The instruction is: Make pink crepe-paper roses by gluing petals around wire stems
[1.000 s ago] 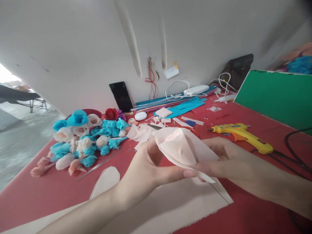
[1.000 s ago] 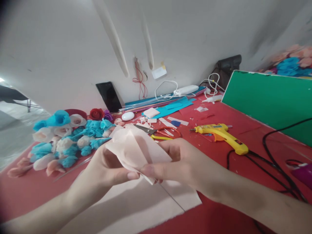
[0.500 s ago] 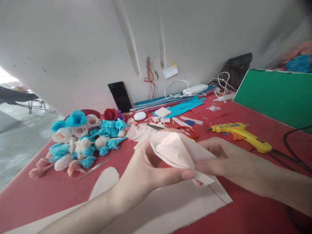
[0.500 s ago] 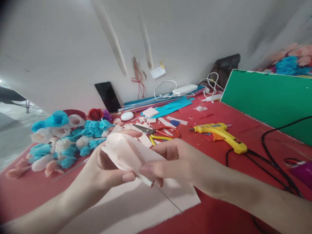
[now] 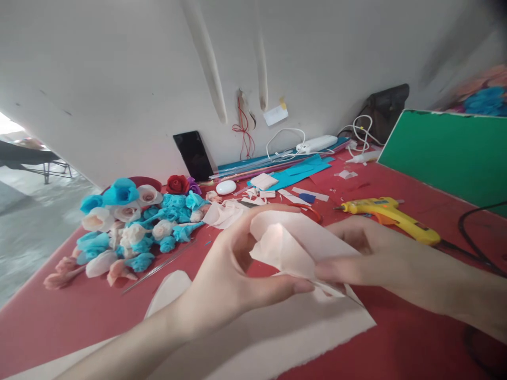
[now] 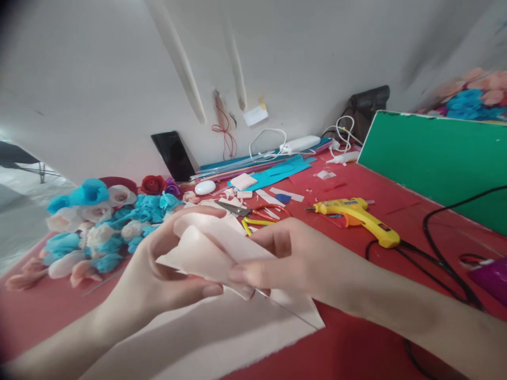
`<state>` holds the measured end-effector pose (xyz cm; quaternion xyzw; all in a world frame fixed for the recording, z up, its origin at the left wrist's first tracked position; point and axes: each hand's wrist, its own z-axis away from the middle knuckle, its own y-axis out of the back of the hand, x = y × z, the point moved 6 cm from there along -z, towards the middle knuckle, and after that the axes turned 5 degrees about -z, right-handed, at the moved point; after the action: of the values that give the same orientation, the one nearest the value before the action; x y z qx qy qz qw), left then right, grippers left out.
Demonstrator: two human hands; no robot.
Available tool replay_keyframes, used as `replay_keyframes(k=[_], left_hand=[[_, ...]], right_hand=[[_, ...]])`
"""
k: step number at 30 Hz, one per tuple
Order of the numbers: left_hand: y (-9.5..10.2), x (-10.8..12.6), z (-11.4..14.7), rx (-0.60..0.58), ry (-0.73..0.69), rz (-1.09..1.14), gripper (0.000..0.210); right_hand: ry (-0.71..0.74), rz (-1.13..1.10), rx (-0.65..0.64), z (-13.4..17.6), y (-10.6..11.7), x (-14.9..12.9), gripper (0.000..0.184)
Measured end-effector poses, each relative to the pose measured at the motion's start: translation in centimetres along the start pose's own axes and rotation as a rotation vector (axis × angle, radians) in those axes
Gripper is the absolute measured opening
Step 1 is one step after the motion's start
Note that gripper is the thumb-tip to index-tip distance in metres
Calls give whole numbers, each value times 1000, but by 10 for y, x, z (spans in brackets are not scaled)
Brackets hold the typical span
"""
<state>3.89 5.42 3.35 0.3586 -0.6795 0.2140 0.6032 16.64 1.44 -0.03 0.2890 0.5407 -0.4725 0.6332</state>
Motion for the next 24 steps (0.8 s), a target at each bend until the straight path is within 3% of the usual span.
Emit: replay_keyframes(k=[5, 8, 15, 24], left_hand=[[2, 3, 3, 17, -94, -128, 64], [1, 3, 4, -6, -114, -188, 72], [2, 5, 3, 12, -163, -302, 73], [2, -1, 8, 5, -119, -356, 75]], right_hand=[[22, 114, 70, 5, -1, -11, 7], [62, 161, 101, 8, 0, -13, 15], [208, 358, 150, 10, 3, -15, 8], [163, 341, 155, 9, 4, -13, 15]])
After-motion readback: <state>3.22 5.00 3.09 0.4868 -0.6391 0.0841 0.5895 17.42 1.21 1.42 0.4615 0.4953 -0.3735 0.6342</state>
